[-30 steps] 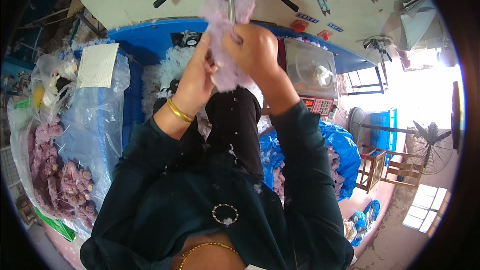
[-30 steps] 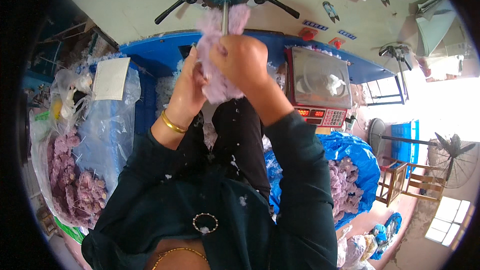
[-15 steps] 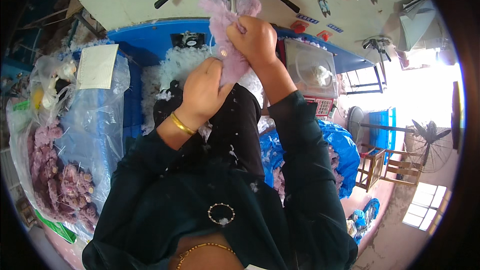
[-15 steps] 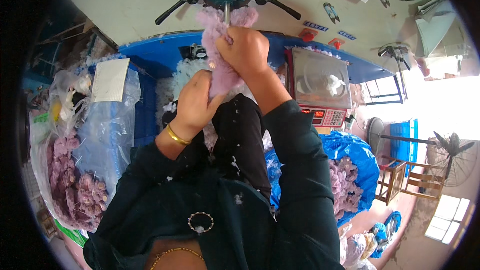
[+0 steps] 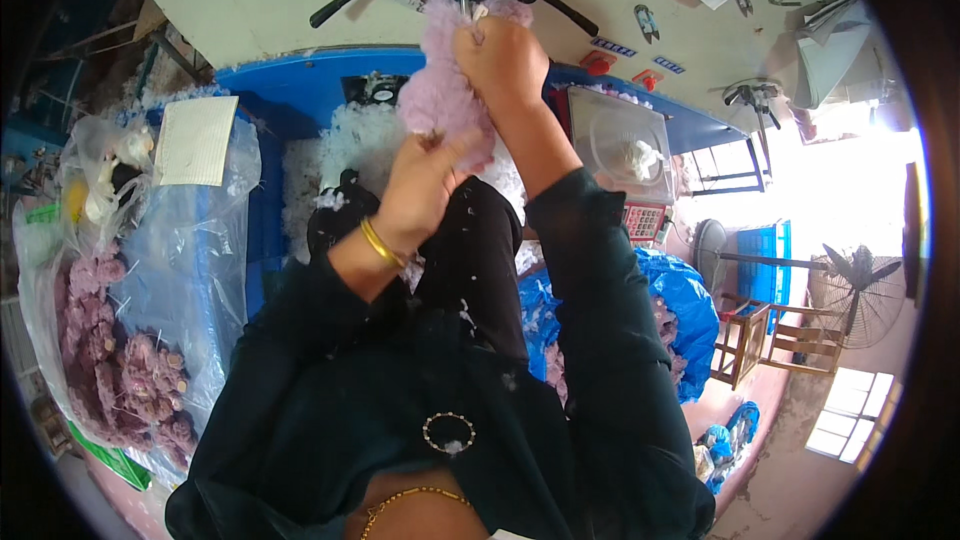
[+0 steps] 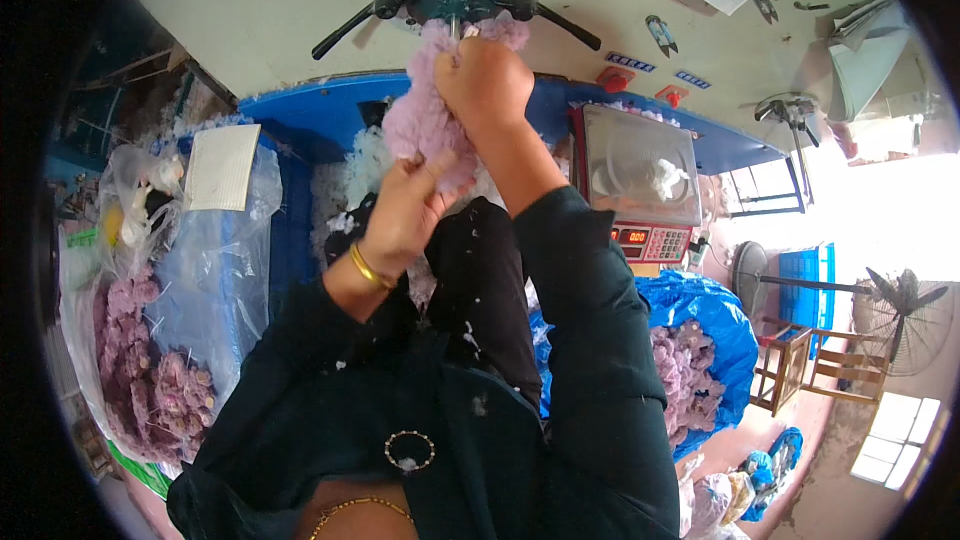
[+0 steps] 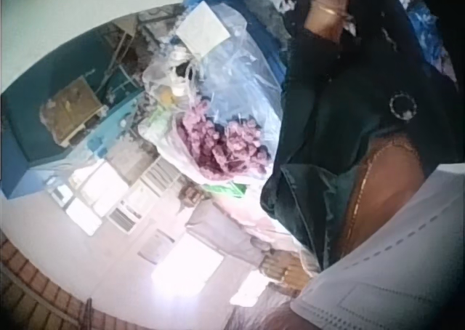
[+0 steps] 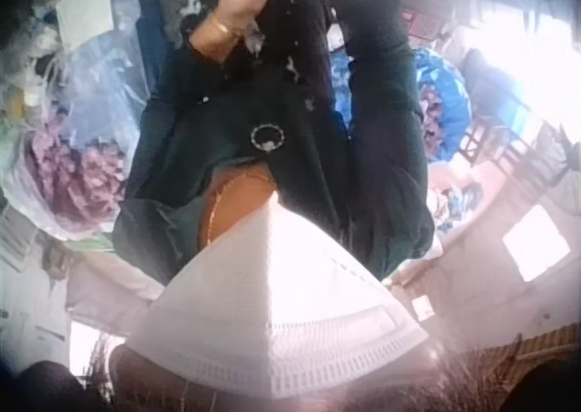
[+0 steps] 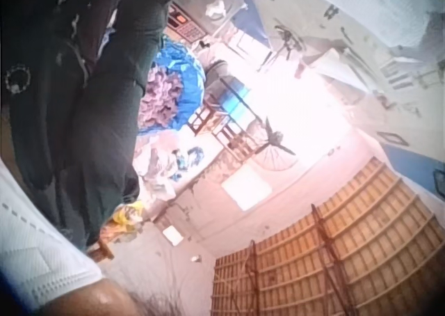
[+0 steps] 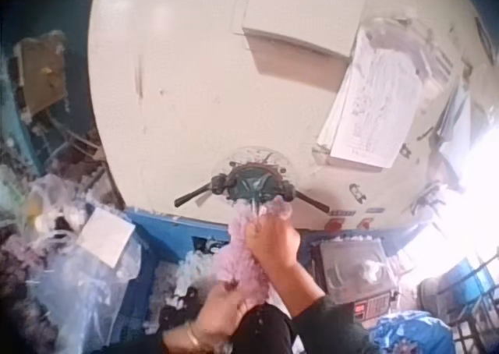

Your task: The person repeatedly stuffs pink fluffy material into small pink plush toys using a manual stuffing machine. They place each stuffed toy onto a digital scale, then remove it and repeat the process with additional toys from a nearby pile.

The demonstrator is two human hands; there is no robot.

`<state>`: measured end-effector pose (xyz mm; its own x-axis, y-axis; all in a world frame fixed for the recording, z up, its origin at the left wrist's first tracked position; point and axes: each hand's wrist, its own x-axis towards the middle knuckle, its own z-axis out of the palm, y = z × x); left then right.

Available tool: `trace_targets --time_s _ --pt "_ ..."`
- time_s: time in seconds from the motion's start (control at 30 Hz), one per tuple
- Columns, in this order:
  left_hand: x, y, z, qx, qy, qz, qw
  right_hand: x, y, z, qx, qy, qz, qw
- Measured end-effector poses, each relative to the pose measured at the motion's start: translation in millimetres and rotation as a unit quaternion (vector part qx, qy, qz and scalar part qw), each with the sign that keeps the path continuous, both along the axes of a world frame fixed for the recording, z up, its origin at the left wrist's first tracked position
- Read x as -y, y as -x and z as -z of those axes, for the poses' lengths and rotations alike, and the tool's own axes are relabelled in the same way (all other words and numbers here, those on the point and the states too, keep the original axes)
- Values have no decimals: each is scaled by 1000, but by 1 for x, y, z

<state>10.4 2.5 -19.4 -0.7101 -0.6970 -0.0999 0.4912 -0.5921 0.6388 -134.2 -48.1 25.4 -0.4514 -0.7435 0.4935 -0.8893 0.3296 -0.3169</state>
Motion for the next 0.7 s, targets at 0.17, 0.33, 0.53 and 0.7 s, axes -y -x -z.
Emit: trace_targets --time_s 0.17,0.33,0.53,0.7 --pt "-34 -7 14 216 294 -130 922 -38 -25 1 38 9 -26 999" --pt "16 -8 -10 207 288 -125 926 -32 -13 -4 39 -27 -70 996" --pt "31 2 -1 160 246 -122 948 -13 -8 -4 99 2 -55 994" --pt "6 -29 -2 -161 -90 67 981 -47 -18 7 202 79 -151 964"
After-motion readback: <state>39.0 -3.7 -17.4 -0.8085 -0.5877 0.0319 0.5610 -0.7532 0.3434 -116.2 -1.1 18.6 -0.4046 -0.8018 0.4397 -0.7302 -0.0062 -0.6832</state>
